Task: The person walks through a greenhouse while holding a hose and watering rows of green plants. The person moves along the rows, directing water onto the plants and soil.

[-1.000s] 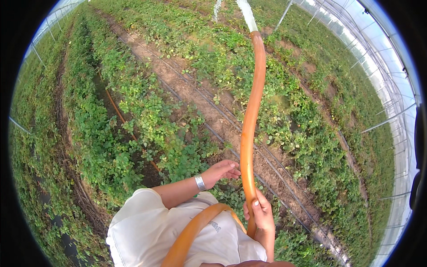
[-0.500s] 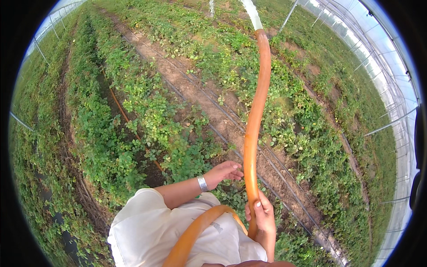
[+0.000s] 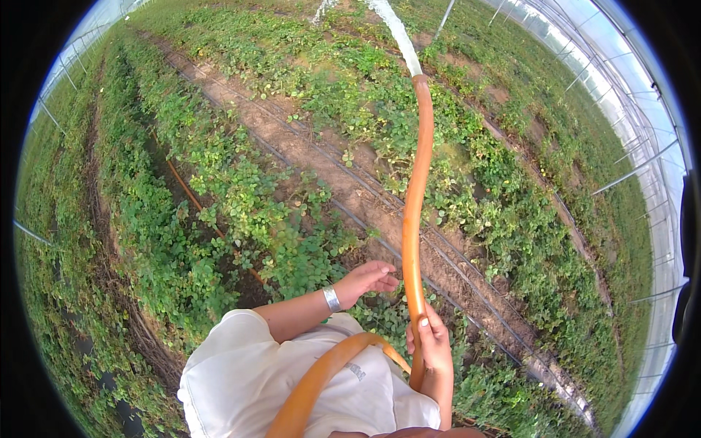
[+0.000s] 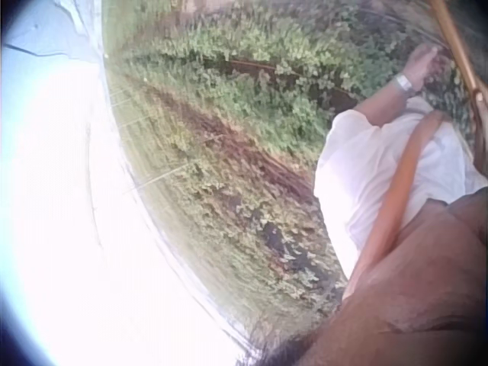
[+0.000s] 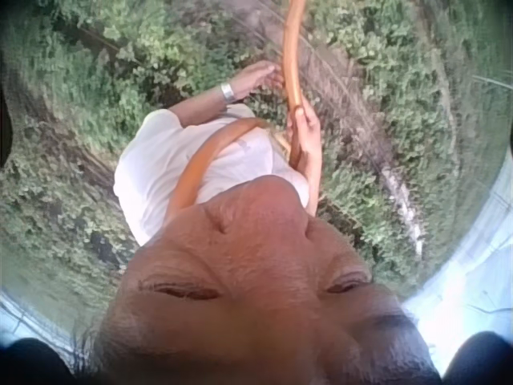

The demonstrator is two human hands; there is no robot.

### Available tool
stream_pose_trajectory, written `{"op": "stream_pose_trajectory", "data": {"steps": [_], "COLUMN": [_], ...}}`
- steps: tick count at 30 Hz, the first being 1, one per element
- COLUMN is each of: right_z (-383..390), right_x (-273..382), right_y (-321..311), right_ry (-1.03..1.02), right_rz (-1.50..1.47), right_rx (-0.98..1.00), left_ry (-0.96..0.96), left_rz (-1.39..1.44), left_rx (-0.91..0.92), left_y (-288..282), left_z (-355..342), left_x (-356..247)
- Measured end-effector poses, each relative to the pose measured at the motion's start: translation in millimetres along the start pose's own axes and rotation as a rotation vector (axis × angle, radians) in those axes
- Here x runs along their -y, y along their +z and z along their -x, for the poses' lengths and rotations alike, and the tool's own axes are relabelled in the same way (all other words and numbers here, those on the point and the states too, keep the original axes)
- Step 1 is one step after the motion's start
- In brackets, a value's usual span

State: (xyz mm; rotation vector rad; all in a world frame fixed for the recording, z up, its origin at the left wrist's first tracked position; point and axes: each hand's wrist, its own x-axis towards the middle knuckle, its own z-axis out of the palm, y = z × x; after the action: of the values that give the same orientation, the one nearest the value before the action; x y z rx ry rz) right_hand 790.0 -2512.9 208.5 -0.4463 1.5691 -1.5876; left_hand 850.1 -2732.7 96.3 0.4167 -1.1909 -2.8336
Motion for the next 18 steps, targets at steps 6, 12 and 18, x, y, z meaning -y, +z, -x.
{"op": "stream_pose_trajectory", "data": {"steps": [6, 12, 18], "right_z": [16, 56, 111], "right_x": [-19, -39, -67], "right_y": [-28, -53, -75], "right_ry": [0.069, 0.042, -0.009], "right_rz": [-0.088, -0.161, -0.221], "right_rx": [-0.111, -0.314, -0.499], "left_ry": [-0.076, -0.146, -0.225], "left_rz": [-0.073, -0.142, -0.195], "left_rx": [0.013, 0.152, 0.318], "left_y": [24, 57, 92], "left_z": [-5, -28, -43], "left_x": [-6, 13, 39]}}
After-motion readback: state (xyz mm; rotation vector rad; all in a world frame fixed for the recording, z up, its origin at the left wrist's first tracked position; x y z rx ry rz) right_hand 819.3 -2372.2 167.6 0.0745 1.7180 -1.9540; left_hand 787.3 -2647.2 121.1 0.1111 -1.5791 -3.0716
